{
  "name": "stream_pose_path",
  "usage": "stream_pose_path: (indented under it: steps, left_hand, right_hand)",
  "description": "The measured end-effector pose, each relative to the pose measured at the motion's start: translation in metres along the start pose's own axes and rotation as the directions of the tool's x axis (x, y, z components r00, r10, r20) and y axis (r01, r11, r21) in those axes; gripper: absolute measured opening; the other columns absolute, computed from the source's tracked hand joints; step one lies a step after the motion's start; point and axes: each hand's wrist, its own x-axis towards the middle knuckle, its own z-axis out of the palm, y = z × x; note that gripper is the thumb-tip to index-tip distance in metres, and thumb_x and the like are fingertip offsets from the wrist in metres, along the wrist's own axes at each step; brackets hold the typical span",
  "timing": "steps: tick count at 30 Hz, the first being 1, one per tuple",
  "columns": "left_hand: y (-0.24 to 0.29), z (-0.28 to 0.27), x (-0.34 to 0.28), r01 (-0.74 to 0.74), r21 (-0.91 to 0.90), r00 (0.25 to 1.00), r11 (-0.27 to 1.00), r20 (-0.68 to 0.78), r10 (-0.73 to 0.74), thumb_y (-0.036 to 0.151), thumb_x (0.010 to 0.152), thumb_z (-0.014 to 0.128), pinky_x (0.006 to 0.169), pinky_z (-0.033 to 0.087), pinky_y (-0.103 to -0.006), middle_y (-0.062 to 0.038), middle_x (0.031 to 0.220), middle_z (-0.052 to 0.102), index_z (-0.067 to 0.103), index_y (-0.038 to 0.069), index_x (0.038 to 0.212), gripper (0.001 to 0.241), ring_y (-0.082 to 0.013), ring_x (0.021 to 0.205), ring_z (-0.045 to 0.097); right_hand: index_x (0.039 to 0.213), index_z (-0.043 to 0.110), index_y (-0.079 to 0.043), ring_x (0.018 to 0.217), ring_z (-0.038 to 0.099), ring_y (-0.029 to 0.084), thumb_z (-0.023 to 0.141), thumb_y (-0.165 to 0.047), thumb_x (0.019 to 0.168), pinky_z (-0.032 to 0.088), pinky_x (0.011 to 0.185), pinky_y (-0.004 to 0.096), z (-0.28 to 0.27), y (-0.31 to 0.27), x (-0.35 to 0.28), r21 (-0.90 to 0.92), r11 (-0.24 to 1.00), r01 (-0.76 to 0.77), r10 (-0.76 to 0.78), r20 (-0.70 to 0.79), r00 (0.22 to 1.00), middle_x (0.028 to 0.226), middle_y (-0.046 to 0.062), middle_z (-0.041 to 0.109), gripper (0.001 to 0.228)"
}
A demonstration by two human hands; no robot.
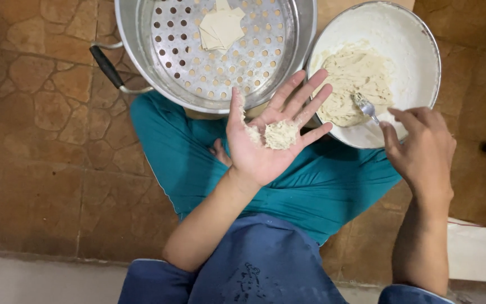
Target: Preparing dumplings by scooping filling from a bowl, shaping it by hand, and placing it into a steamer basket.
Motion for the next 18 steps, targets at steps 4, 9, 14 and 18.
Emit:
stream_pose_path:
  steps: [4,9,14,18]
  left_hand:
    - [-0.004,0.015,0.001,0.005,0.055,0.99,0.998,-0.141,0.003,0.082,0.098,0.022,0.123,0.019,-0.0585,-0.015,0.177,0.017,0.027,0.009,0.161,0.096,-0.0312,0.169,0.01]
    - [-0.009,-0.006,-0.004,-0.037,-0.138,0.999,0.99,-0.016,0.035,0.089,0.106,0.023,0.128,0.025,-0.0452,-0.016,0.176,0.02,0.028,0.005,0.164,0.102,-0.0299,0.167,0.012]
    - [-0.005,0.033,-0.002,-0.079,0.051,0.962,0.996,-0.258,0.089,0.083,0.095,0.017,0.129,0.016,-0.0475,-0.014,0.173,0.022,0.026,0.009,0.162,0.1,-0.0291,0.165,0.015]
    - [0.004,0.017,-0.008,-0.125,0.12,0.964,0.985,-0.221,0.149,0.083,0.094,0.022,0.122,0.027,-0.0487,-0.013,0.167,0.031,0.024,0.014,0.165,0.098,-0.0276,0.155,0.029]
  right_hand:
    - [0.129,0.073,0.018,0.103,0.055,0.038,0.077,-0.006,0.093,0.046,0.087,0.046,-0.022,-0.048,0.001,0.354,0.906,0.232,-0.147,-0.251,0.957,0.115,0.03,0.062,0.043]
    - [0.138,0.057,0.002,0.116,0.059,0.033,0.087,-0.033,0.086,0.047,0.102,0.046,-0.054,-0.127,0.015,0.445,0.743,0.5,-0.435,-0.247,0.866,0.132,0.021,0.062,0.07]
    - [0.137,0.057,0.005,0.109,0.059,0.034,0.082,-0.017,0.087,0.047,0.097,0.044,-0.058,-0.147,0.038,0.546,0.687,0.48,-0.448,-0.201,0.871,0.129,0.022,0.06,0.06]
    - [0.134,0.053,0.009,0.116,0.059,0.038,0.08,-0.009,0.085,0.051,0.1,0.045,-0.05,-0.15,0.049,0.675,0.598,0.433,-0.455,-0.16,0.876,0.132,0.026,0.057,0.059]
